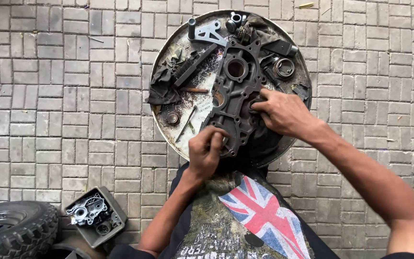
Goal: Wiping down a metal engine component with a cloth to clean it
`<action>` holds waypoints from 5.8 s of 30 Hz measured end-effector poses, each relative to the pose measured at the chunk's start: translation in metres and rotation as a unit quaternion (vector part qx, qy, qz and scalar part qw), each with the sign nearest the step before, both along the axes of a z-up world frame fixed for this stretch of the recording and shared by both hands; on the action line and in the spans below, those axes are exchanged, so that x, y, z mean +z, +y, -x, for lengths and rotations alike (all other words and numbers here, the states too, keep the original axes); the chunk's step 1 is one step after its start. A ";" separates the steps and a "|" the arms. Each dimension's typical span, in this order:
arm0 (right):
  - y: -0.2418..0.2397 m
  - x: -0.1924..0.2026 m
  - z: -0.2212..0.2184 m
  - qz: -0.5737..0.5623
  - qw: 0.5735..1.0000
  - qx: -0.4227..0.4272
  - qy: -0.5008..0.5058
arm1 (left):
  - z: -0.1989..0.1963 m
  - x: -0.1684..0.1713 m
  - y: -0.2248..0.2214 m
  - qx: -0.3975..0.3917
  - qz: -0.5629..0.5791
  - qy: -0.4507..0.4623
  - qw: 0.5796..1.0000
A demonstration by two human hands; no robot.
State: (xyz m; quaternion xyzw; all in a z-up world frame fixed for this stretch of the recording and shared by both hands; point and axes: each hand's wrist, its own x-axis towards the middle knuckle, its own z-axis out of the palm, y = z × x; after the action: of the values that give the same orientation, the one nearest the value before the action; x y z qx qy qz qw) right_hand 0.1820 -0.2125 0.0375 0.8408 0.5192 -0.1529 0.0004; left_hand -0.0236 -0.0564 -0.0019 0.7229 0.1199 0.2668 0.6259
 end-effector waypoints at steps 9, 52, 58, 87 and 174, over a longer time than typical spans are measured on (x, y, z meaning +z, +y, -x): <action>0.004 -0.009 -0.022 0.036 0.998 0.018 -0.050 | -0.002 -0.011 0.011 0.075 -0.139 -0.058 0.986; -0.030 0.003 0.051 -0.566 0.500 -0.304 0.581 | -0.009 0.025 0.021 0.001 -0.045 -0.008 0.999; -0.012 0.020 0.092 -0.606 0.441 -0.128 0.650 | -0.047 0.045 0.001 -0.183 0.052 -0.096 0.977; -0.100 -0.045 0.122 -0.717 0.397 -0.337 0.464 | -0.042 0.016 -0.046 -0.137 -0.009 -0.142 0.980; 0.027 0.013 0.059 -0.088 0.840 -0.377 0.379 | -0.001 -0.036 0.018 0.024 -0.058 -0.092 0.994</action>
State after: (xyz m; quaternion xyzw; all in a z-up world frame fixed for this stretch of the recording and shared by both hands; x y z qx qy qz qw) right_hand 0.1231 -0.1857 0.0509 0.8444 0.1331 -0.4016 -0.3286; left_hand -0.0229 -0.0388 -0.0379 0.7270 0.0632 0.3536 0.5852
